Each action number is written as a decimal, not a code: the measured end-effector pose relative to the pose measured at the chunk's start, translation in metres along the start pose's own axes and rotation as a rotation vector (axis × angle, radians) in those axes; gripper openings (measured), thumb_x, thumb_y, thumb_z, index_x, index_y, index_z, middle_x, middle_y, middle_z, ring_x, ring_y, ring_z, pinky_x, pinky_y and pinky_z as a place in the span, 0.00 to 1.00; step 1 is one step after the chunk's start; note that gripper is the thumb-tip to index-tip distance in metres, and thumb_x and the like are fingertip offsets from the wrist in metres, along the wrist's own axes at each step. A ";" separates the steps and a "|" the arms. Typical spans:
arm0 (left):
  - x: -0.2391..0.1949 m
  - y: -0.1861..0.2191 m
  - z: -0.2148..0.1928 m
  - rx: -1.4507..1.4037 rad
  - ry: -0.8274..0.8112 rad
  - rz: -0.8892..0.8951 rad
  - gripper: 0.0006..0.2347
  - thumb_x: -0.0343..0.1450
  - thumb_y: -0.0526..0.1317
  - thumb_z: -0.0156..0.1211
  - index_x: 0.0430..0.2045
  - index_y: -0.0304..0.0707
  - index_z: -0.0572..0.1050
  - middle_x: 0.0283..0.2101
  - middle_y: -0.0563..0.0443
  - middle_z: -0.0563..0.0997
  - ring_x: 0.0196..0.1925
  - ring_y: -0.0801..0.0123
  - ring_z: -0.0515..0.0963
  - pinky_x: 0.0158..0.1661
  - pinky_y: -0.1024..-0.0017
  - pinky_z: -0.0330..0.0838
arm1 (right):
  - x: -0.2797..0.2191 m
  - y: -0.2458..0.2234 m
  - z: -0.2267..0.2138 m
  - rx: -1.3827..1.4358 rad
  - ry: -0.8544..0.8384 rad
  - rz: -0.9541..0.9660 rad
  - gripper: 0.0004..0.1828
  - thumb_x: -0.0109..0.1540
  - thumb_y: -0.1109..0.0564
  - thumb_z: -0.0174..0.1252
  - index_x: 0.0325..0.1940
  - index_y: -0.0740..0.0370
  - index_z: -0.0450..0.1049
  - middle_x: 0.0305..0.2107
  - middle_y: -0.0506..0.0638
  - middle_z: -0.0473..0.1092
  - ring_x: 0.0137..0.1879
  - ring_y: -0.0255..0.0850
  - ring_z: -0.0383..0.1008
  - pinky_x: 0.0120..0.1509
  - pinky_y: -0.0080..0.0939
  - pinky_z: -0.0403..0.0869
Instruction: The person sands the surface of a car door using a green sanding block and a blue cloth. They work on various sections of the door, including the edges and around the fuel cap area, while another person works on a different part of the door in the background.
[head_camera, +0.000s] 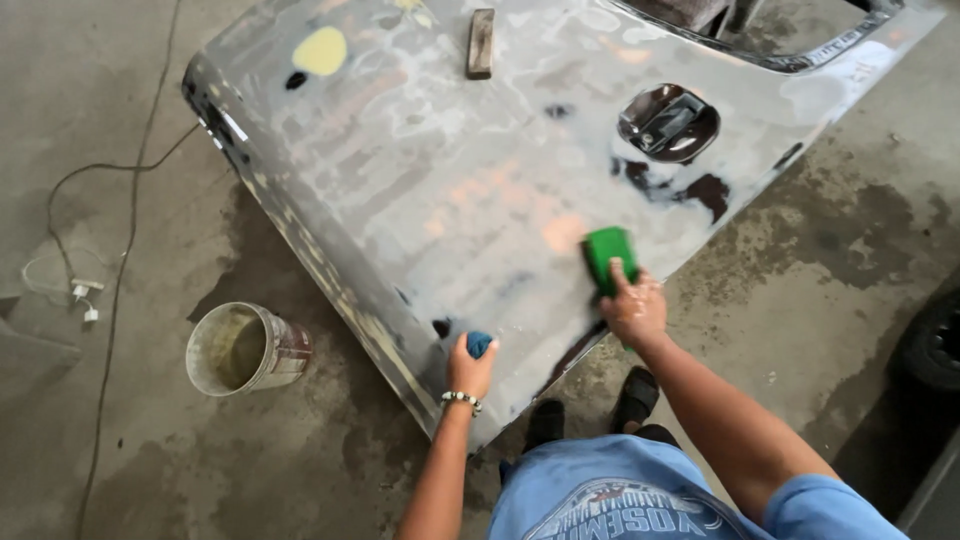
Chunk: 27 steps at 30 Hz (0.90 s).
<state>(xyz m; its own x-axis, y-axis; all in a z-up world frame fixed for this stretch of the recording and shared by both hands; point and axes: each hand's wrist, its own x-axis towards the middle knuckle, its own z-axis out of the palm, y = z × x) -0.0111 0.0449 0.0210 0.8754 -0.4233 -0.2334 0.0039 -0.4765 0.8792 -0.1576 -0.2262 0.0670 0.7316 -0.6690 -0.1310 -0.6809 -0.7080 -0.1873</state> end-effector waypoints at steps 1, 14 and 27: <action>0.000 -0.016 0.000 0.000 0.002 -0.005 0.16 0.65 0.48 0.70 0.34 0.35 0.77 0.36 0.38 0.85 0.38 0.48 0.84 0.40 0.59 0.76 | -0.006 -0.002 0.002 0.000 -0.005 -0.003 0.47 0.57 0.49 0.62 0.79 0.36 0.52 0.65 0.64 0.59 0.63 0.58 0.66 0.61 0.55 0.75; -0.006 -0.050 0.009 0.550 0.001 -0.038 0.23 0.66 0.47 0.69 0.51 0.35 0.73 0.75 0.26 0.47 0.76 0.31 0.47 0.71 0.48 0.48 | -0.042 -0.053 -0.005 -0.051 -0.089 -0.225 0.45 0.56 0.43 0.65 0.75 0.37 0.56 0.64 0.68 0.61 0.58 0.59 0.71 0.56 0.56 0.76; -0.016 -0.086 -0.012 0.026 0.066 0.106 0.34 0.69 0.48 0.65 0.65 0.23 0.60 0.74 0.32 0.58 0.74 0.47 0.60 0.66 0.61 0.60 | -0.001 -0.024 0.029 -0.102 0.086 -0.097 0.44 0.60 0.38 0.61 0.78 0.42 0.55 0.64 0.73 0.58 0.62 0.65 0.62 0.64 0.60 0.66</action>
<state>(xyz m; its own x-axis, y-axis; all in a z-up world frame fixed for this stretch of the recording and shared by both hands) -0.0195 0.1014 -0.0459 0.9004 -0.4207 -0.1112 -0.1016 -0.4518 0.8863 -0.1406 -0.2022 0.0434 0.7919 -0.6098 -0.0329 -0.6099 -0.7869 -0.0942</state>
